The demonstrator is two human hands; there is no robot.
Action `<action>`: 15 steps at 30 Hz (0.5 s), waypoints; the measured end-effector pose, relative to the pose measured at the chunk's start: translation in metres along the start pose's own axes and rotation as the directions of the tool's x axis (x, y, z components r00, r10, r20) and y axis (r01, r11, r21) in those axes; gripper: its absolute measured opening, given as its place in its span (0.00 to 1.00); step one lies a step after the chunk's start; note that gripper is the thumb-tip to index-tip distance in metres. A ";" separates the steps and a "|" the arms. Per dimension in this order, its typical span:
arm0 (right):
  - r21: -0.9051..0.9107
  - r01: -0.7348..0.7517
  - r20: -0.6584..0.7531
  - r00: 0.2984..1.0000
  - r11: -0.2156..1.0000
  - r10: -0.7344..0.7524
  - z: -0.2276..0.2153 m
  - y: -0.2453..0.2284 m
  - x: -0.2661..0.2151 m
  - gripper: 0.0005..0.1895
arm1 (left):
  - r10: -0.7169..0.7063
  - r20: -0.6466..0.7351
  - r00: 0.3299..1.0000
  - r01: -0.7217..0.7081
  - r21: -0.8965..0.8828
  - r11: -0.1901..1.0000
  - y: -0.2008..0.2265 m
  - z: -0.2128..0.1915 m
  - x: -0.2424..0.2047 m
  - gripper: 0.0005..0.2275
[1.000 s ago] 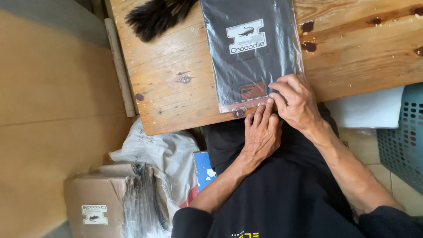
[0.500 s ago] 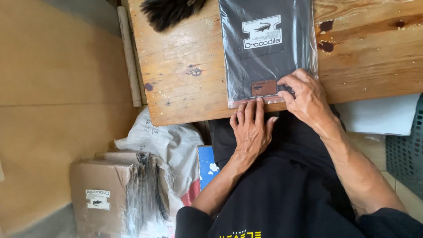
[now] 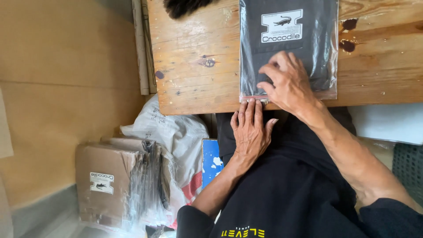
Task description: The person is preparing trousers for sale by lint-rolling them, folding them neatly, placing them into plastic bags, and applying brand labels.
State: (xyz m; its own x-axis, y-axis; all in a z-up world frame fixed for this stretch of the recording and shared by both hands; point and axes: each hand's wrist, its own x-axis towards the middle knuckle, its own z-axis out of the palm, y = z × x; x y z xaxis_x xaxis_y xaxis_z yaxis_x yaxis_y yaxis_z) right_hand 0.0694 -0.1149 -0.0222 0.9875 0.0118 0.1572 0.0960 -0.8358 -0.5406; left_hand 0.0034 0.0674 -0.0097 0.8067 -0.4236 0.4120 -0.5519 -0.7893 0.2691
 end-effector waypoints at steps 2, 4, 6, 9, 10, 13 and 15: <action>-0.097 0.176 -0.090 0.979 0.980 -0.185 0.005 -0.018 0.026 0.22 | 0.000 0.006 1.000 0.000 -0.015 1.000 0.000 0.000 -0.002 0.27; -0.080 0.173 -0.002 0.985 0.982 -0.174 0.013 -0.030 0.038 0.28 | -0.026 0.058 0.998 0.025 0.024 0.999 0.002 -0.008 0.000 0.28; -0.065 0.163 0.085 0.984 0.985 -0.157 0.015 -0.040 0.047 0.34 | -0.051 0.113 0.992 0.045 0.060 0.997 0.002 -0.012 0.000 0.28; -0.036 0.087 0.266 0.961 0.996 -0.075 0.011 -0.051 0.051 0.30 | -0.040 0.132 0.990 0.033 0.056 0.998 0.001 -0.013 0.001 0.28; -0.027 0.069 0.271 0.961 0.997 -0.059 0.010 -0.053 0.051 0.28 | -0.048 0.131 0.990 0.042 0.048 0.998 0.001 -0.013 0.002 0.28; -0.041 0.034 0.306 0.952 0.999 -0.020 0.009 -0.056 0.053 0.28 | -0.058 0.139 0.989 0.052 0.047 0.998 0.000 -0.012 0.000 0.28; -0.060 0.021 0.331 0.944 0.998 0.001 0.010 -0.057 0.055 0.29 | -0.058 0.145 0.988 0.050 0.058 0.997 -0.002 -0.011 0.000 0.28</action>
State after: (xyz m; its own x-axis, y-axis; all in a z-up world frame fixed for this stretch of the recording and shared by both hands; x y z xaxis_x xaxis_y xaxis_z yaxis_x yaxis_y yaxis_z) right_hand 0.1193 -0.0615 0.0090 0.9733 0.1924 -0.1256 0.1086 -0.8670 -0.4864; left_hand 0.0019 0.0734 -0.0008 0.8593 -0.4375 0.2650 -0.4980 -0.8339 0.2380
